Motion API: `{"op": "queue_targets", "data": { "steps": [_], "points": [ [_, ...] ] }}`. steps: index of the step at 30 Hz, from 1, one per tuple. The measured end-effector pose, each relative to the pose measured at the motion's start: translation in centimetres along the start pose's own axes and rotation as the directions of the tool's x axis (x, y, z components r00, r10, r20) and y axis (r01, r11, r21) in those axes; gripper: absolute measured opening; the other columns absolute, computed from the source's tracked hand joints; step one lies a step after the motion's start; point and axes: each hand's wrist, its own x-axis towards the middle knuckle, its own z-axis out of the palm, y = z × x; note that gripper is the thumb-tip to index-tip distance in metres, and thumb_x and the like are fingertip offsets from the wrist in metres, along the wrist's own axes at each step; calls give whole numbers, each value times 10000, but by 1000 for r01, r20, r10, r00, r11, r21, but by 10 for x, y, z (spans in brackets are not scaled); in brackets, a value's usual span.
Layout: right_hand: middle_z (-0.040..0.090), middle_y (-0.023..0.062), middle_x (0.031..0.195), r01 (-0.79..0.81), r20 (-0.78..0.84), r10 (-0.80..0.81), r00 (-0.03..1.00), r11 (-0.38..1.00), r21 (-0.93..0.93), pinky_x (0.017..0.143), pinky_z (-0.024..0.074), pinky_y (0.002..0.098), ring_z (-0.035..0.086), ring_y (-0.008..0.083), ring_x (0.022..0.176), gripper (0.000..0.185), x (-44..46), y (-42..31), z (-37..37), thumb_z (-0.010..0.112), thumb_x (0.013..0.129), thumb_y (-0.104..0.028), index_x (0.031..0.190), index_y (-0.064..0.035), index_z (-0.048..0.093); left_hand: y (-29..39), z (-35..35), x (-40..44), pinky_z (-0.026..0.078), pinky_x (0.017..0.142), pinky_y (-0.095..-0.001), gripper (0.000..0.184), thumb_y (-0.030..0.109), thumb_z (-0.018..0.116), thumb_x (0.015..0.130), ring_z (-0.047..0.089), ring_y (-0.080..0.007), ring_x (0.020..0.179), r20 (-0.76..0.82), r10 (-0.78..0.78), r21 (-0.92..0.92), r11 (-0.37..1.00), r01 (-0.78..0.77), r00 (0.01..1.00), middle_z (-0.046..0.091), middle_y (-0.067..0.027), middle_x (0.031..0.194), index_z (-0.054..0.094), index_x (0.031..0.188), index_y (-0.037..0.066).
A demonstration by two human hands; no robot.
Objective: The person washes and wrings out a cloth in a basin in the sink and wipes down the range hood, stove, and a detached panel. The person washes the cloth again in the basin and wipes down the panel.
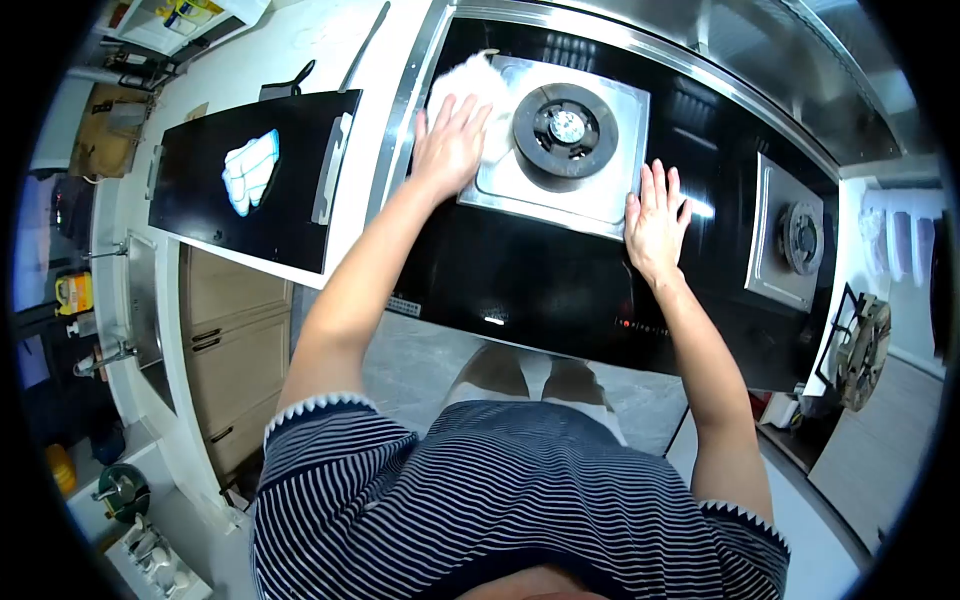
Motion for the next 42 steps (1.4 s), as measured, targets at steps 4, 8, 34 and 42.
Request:
{"op": "queue_targets", "data": {
  "steps": [4, 8, 34, 42],
  "points": [
    [233, 82, 1436, 23, -47, -24, 999, 1000, -14, 1040, 133, 552, 129, 278, 1348, 516, -2, 7, 9, 387, 894, -317, 1341, -66, 322, 24, -5, -99, 173, 1003, -581, 429, 227, 417, 885, 231, -285, 1312, -38, -5, 15, 1000, 6, 999, 316, -67, 1393, 395, 1305, 144],
    [275, 92, 1413, 59, -5, -59, 998, 986, 154, 1028, 149, 564, 168, 295, 1332, 493, -1, 18, 2, 424, 882, -302, 1310, -64, 363, 74, -7, -131, 149, 1023, -550, 448, 253, 410, 895, 208, -306, 1317, 8, -104, 74, 992, 103, 995, 274, -112, 1407, 377, 1316, 103],
    [199, 45, 1454, -422, -54, 419, 906, 901, -96, 1062, 109, 491, 109, 240, 1356, 484, -205, 374, -60, 328, 923, -289, 1370, -112, 272, 366, -14, 87, 175, 1045, -503, 569, 362, 338, 892, 210, -402, 1287, 367, 84, -229, 973, 3, 927, 256, -258, 1372, 328, 1297, -38],
    [202, 54, 1452, -443, -54, 440, 897, 894, -76, 1063, 99, 483, 118, 242, 1354, 499, -202, 374, -64, 367, 902, -279, 1363, -104, 288, 385, 46, 52, 116, 1060, -504, 481, 292, 314, 900, 196, -327, 1315, 114, 474, 99, 869, -485, 873, 277, -162, 1395, 356, 1319, 59]
  ]
}}
